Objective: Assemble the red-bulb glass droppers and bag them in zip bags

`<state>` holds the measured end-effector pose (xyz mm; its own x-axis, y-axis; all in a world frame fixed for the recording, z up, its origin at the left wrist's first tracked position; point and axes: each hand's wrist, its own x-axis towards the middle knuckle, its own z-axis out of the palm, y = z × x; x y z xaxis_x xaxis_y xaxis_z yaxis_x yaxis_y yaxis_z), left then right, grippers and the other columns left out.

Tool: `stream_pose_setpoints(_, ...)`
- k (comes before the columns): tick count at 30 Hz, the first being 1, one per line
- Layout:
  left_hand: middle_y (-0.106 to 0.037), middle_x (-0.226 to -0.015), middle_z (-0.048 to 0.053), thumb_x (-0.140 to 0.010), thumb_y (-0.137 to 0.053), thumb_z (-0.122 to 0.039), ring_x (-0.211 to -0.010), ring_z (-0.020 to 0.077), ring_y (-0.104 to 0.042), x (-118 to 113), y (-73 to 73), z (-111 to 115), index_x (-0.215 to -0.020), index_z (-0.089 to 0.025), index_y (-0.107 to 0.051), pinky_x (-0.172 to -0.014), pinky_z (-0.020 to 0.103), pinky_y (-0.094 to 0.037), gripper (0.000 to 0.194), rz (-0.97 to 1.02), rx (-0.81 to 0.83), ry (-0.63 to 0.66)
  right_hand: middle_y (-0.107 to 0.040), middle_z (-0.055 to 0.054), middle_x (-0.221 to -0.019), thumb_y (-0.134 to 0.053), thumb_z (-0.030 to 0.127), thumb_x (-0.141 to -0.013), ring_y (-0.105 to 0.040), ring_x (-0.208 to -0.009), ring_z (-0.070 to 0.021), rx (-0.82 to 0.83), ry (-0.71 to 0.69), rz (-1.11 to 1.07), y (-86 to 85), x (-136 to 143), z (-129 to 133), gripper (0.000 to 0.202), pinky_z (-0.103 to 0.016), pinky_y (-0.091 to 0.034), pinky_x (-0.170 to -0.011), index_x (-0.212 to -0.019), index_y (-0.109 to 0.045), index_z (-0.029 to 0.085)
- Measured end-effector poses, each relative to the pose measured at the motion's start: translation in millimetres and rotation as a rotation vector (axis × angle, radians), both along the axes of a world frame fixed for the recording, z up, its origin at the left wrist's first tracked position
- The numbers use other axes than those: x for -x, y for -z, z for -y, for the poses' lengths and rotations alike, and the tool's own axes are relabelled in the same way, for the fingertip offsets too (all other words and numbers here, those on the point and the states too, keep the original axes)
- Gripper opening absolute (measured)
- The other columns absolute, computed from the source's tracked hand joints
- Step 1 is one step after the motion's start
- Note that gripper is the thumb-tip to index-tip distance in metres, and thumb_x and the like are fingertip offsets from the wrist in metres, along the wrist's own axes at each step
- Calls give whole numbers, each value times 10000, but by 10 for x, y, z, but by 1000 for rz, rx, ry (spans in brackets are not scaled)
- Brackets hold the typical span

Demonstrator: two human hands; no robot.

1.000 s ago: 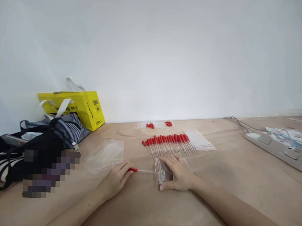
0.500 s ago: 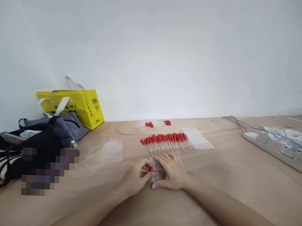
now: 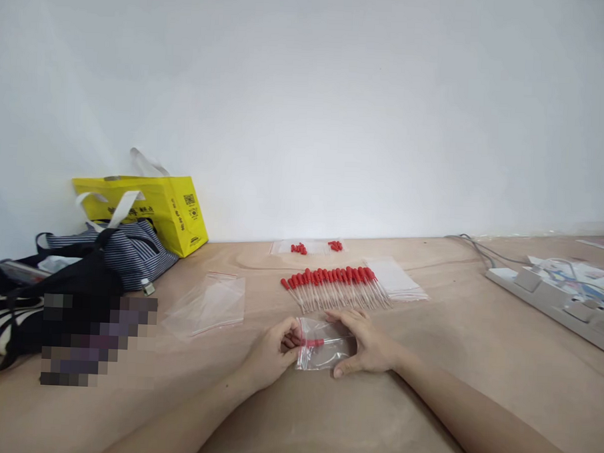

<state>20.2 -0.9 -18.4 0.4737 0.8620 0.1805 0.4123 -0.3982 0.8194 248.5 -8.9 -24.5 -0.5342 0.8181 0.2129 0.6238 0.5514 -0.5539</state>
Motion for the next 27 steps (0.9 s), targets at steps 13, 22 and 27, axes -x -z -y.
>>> stream_pose_setpoints(13, -591, -739, 13, -759, -479, -212, -685, 135, -542, 351, -115, -511, -793, -158, -555, -654, 262, -445, 99, -287, -284, -117, -466, -93, -1219, -682, 550, -514, -403, -1098, -264, 12, -16, -1, -40, 55, -4, 902, -429, -237, -945, -1272, -336, 203)
stream_pose_setpoints(22, -602, -892, 27, -711, -512, -180, -735, 147, -558, 390, -128, -1397, -999, -172, -560, -650, 264, -460, 293, -434, -325, -57, -476, -69, -1196, -688, 553, -508, -413, -1073, -250, 3, -53, 12, -71, 191, -19, 883, -398, -272, -923, -1259, -357, 227)
stream_pose_setpoints(27, -614, -736, -1, -722, -510, -199, -669, 143, -552, 456, -214, -1481, -792, -174, -592, -616, 244, -443, 111, -511, -374, 15, -466, -74, -1216, -687, 552, -508, -412, -1076, -254, 2, -62, -1, -85, 190, -10, 864, -394, -273, -922, -1246, -380, 224)
